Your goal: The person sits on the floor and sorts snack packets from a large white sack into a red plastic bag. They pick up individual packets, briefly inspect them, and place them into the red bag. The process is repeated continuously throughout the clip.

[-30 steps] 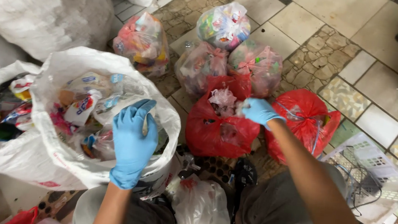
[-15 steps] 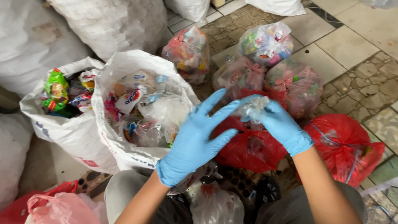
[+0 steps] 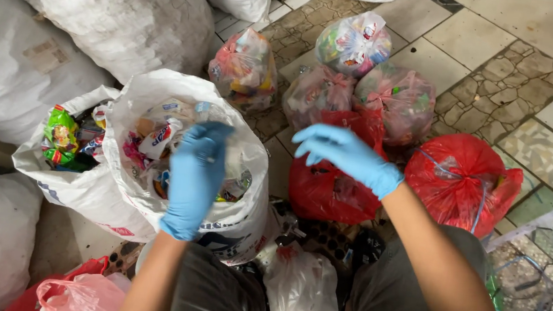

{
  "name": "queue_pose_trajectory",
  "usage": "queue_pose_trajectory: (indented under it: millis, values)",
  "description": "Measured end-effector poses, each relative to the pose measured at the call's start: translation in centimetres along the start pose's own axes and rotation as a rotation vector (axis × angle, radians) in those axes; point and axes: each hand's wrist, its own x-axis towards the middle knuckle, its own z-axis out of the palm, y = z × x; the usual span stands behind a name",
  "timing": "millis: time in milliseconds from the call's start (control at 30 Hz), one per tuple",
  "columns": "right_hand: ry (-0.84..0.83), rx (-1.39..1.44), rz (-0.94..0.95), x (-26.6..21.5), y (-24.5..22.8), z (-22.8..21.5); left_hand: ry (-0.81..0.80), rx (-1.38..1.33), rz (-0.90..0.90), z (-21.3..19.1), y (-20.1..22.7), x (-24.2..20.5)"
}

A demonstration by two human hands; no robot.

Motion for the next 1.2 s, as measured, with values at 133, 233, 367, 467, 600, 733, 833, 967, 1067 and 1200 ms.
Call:
queue_pose_trajectory:
  millis: [133, 233, 367, 467, 600, 733, 833, 967, 1067, 1200]
  values:
    - [0.32, 0.062, 0.029, 0.2, 0.5, -4.0, 0.054, 0.38, 0.071, -1.0, -6.5, 0.3]
    - [0.4, 0.019, 0.047, 0.0, 1.0, -5.6, -0.235, 0.592, -0.051, -2.3, -2.1, -0.1]
    - [0.429, -0.01, 0.058, 0.3, 1.8, -6.3, -0.785, 0.608, -0.366, 3.6, -13.9, -4.3]
    - [0.424, -0.022, 0.058, 0.4, 2.7, -6.6, -0.914, 0.604, -0.43, 4.1, -13.7, -3.9]
    - [0.416, -0.06, 0.115, 0.4, 2.8, -6.2, -0.885, 0.616, -0.375, 4.8, -15.4, -4.8]
    - [0.42, -0.193, 0.194, 0.7, 4.9, -6.9, -0.711, 0.608, -0.262, 2.1, -10.3, -4.3]
    - [0.43, -0.318, 0.25, 1.5, 7.6, -8.1, -0.487, 0.546, -0.165, -0.4, -7.5, -3.8]
    - [0.49, -0.562, 0.312, 3.9, 15.6, -11.2, -0.142, 0.509, 0.0, -1.4, -7.2, -4.0]
    - [0.433, -0.803, 0.386, 4.3, 25.1, -13.9, 0.018, 0.382, 0.104, -1.9, -6.8, -3.8]
    - [0.389, -0.985, 0.366, 5.8, 37.3, -18.6, -0.006, 0.377, 0.014, -1.4, -6.7, -5.0]
